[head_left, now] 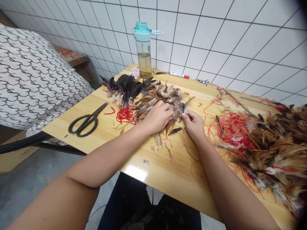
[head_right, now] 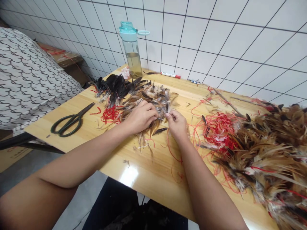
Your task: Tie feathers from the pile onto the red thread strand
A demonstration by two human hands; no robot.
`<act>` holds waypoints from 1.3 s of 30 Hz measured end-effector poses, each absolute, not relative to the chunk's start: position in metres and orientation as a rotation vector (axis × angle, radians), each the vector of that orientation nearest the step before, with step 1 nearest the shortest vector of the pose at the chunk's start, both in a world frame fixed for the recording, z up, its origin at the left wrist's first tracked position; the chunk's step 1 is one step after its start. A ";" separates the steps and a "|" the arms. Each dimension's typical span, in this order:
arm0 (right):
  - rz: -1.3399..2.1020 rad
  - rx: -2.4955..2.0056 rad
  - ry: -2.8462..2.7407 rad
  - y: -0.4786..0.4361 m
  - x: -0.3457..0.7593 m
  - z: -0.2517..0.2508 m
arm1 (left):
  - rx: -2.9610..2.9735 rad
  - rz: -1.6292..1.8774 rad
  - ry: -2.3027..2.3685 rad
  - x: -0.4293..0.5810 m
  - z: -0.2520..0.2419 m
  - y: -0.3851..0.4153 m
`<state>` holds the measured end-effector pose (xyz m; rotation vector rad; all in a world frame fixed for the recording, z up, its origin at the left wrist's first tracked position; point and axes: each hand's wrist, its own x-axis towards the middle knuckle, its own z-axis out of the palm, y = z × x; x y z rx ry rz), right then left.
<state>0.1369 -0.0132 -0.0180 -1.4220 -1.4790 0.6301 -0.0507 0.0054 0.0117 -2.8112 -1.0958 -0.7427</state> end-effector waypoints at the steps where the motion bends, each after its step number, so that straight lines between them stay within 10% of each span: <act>1: 0.630 -1.414 -1.491 -0.014 0.136 -0.017 | -2.801 -0.774 -1.091 -0.052 0.014 0.005; 25: 0.791 -1.293 -1.692 -0.016 0.129 -0.016 | -2.560 -0.657 -1.000 -0.057 0.029 -0.003; 39: 0.914 -1.282 -1.471 -0.017 0.131 -0.014 | -2.549 -1.170 -1.088 -0.057 0.037 -0.009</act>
